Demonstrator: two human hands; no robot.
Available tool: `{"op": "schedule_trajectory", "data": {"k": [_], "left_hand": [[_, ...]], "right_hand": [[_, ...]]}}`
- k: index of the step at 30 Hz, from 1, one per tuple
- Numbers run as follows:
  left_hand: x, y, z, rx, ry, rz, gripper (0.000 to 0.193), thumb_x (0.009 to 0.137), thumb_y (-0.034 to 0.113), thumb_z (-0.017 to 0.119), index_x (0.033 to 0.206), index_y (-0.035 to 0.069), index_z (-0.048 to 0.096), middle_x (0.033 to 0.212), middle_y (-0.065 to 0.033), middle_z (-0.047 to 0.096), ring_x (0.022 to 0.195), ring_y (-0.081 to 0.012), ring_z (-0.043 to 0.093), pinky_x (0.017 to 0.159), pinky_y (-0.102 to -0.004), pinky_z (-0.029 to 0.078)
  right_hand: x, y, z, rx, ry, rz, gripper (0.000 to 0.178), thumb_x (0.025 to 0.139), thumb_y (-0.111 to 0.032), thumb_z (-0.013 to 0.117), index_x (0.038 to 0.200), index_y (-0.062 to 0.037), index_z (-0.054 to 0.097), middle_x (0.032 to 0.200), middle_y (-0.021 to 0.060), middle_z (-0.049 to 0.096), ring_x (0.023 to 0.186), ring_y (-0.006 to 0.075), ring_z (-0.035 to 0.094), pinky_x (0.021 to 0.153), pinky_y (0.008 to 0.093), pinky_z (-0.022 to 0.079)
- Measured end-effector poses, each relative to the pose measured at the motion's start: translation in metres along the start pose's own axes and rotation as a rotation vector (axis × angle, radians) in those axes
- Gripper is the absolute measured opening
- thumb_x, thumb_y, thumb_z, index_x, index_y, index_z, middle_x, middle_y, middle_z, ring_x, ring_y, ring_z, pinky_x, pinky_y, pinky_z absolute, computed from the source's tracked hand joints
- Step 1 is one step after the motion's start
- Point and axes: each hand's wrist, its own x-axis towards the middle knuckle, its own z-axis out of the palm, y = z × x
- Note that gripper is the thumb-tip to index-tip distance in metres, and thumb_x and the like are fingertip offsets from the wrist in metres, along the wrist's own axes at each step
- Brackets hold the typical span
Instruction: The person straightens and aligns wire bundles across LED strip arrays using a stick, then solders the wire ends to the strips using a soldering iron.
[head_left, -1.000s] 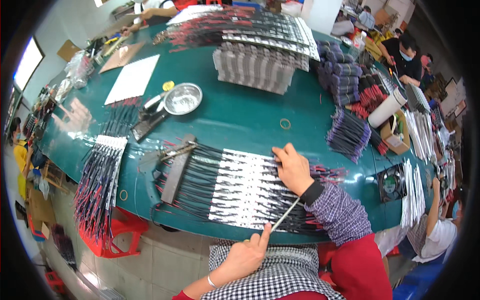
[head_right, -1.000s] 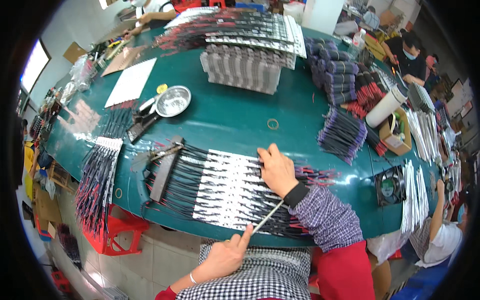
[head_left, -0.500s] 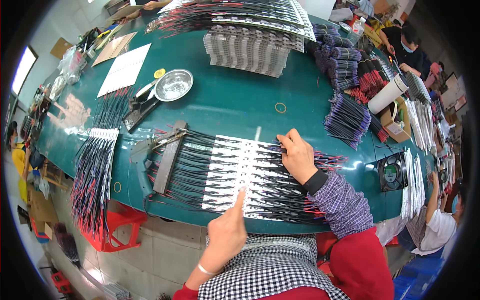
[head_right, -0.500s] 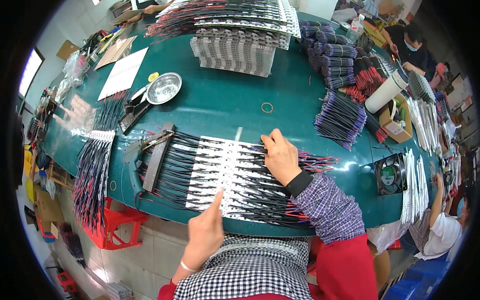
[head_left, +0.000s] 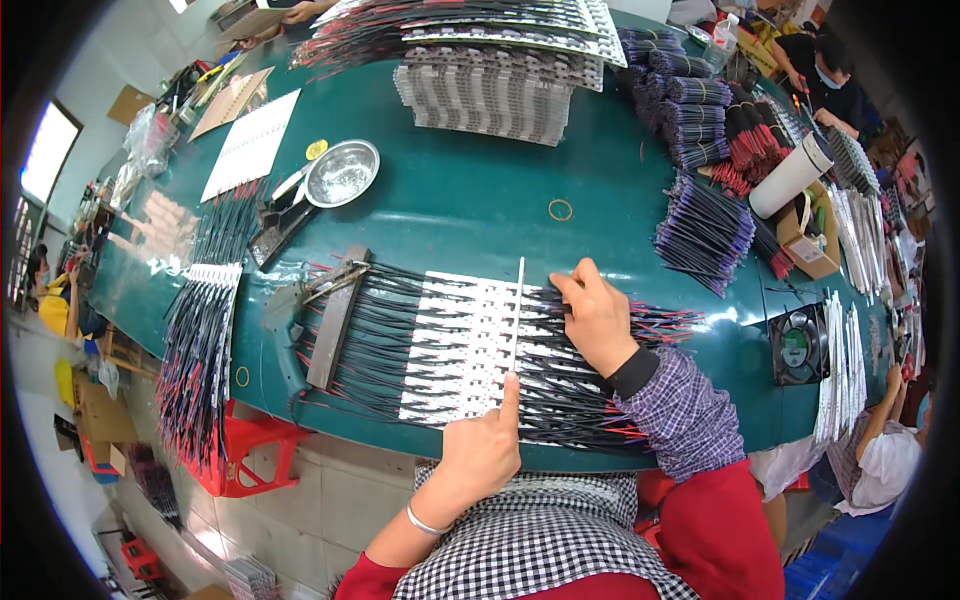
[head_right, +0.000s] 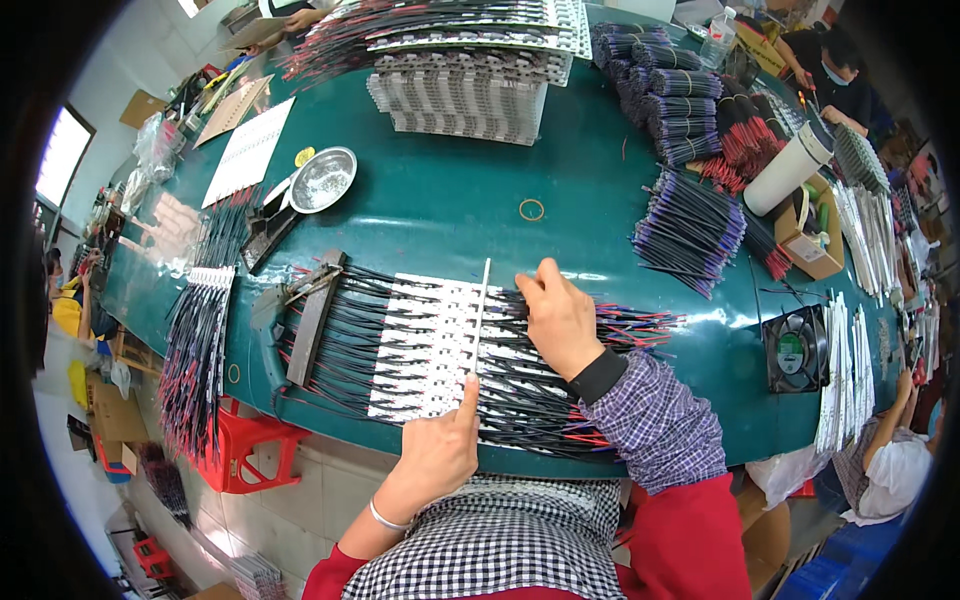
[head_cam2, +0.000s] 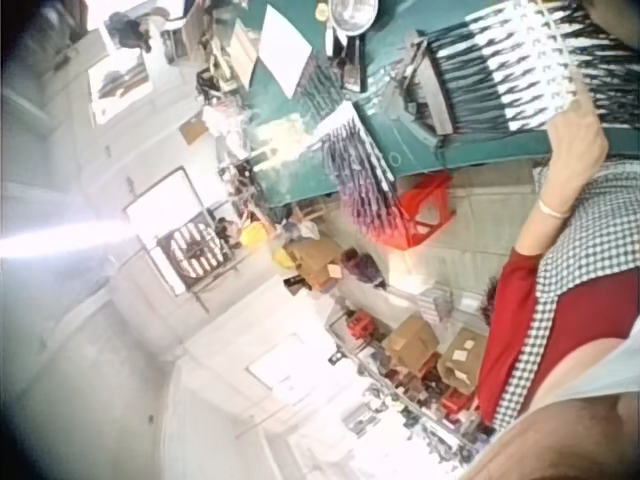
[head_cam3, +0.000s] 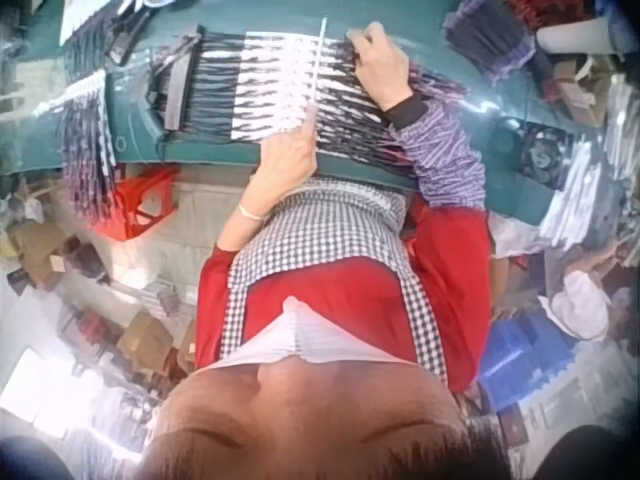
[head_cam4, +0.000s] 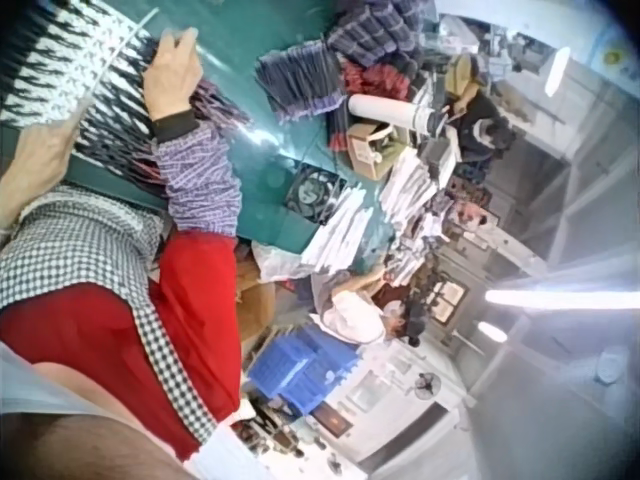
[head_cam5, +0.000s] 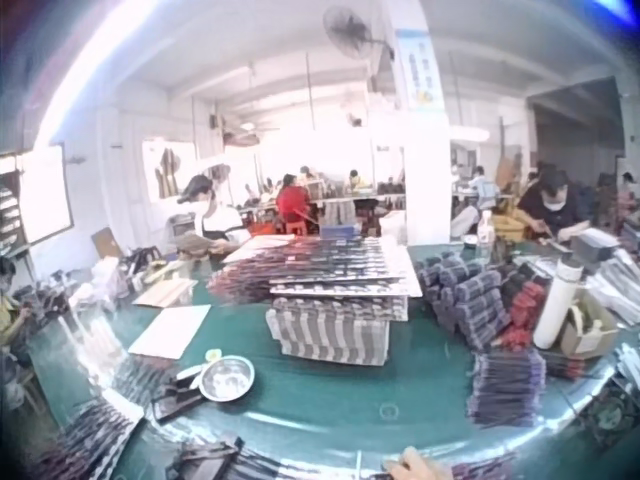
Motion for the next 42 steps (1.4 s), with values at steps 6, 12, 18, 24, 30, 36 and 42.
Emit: {"op": "schedule_trajectory", "data": {"k": [6,12,18,24,30,36,42], "left_hand": [[-0.005,-0.004,0.003,-0.173,0.312,-0.052,0.057,0.091,0.009,0.064,0.145,-0.004,0.048,0.058,-0.0076,0.057,0.043,-0.0221,0.053,0.045,-0.0354,0.04],[0.003,-0.014,-0.007,-0.092,0.092,0.005,0.059,0.093,0.009,0.062,0.147,-0.005,0.044,0.066,-0.0107,0.064,0.049,-0.0245,0.059,0.048,-0.0379,0.045],[0.003,-0.017,-0.01,-0.015,-0.046,0.076,0.066,0.09,0.009,0.061,0.148,-0.011,0.038,0.072,-0.0107,0.066,0.052,-0.0249,0.062,0.049,-0.0383,0.046],[0.005,-0.011,-0.002,0.28,0.011,0.159,0.07,0.079,0.008,0.058,0.141,-0.021,0.04,0.063,-0.007,0.058,0.045,-0.0169,0.058,0.039,-0.0325,0.043],[-0.003,-0.015,-0.013,0.163,-0.052,0.123,0.076,0.077,0.007,0.059,0.146,-0.016,0.037,0.068,-0.0091,0.062,0.049,-0.0225,0.06,0.046,-0.0361,0.047],[-0.004,-0.022,-0.013,0.13,-0.056,0.166,0.076,0.074,0.007,0.059,0.143,-0.017,0.041,0.063,-0.0069,0.06,0.046,-0.0213,0.059,0.044,-0.0359,0.045],[-0.007,-0.009,-0.008,0.256,0.009,0.126,0.071,0.077,0.008,0.059,0.142,-0.017,0.044,0.064,-0.0089,0.058,0.046,-0.0199,0.059,0.042,-0.0339,0.045]], "right_hand": [[-0.001,-0.005,-0.007,0.004,-0.057,-0.342,0.033,0.081,-0.005,0.062,0.113,-0.0076,0.07,0.095,0.0044,0.056,0.083,0.0181,0.062,0.061,0.0307,0.054],[-0.009,-0.002,-0.008,-0.072,-0.11,-0.398,0.034,0.08,-0.008,0.064,0.114,-0.0072,0.07,0.098,0.0025,0.06,0.081,0.0176,0.063,0.062,0.0297,0.054],[-0.01,-0.004,-0.009,-0.03,-0.096,-0.37,0.034,0.079,-0.006,0.064,0.112,-0.007,0.071,0.095,0.0029,0.06,0.082,0.0178,0.063,0.064,0.0293,0.054],[-0.009,-0.001,-0.008,-0.023,-0.06,-0.409,0.033,0.079,-0.007,0.063,0.112,-0.0043,0.07,0.095,0.0047,0.057,0.084,0.0186,0.062,0.065,0.0294,0.054],[-0.013,-0.003,-0.015,-0.02,-0.129,-0.483,0.035,0.082,-0.008,0.062,0.117,-0.006,0.067,0.103,0.0049,0.058,0.091,0.0189,0.063,0.068,0.0293,0.056],[-0.014,-0.007,-0.013,-0.072,-0.176,-0.597,0.033,0.08,-0.01,0.063,0.111,0.0,0.066,0.101,0.0034,0.059,0.086,0.0182,0.062,0.063,0.0298,0.056],[-0.02,-0.004,-0.018,-0.043,-0.179,-0.541,0.039,0.081,-0.007,0.061,0.119,-0.0031,0.066,0.109,0.0067,0.063,0.094,0.0214,0.066,0.069,0.0312,0.057]]}}
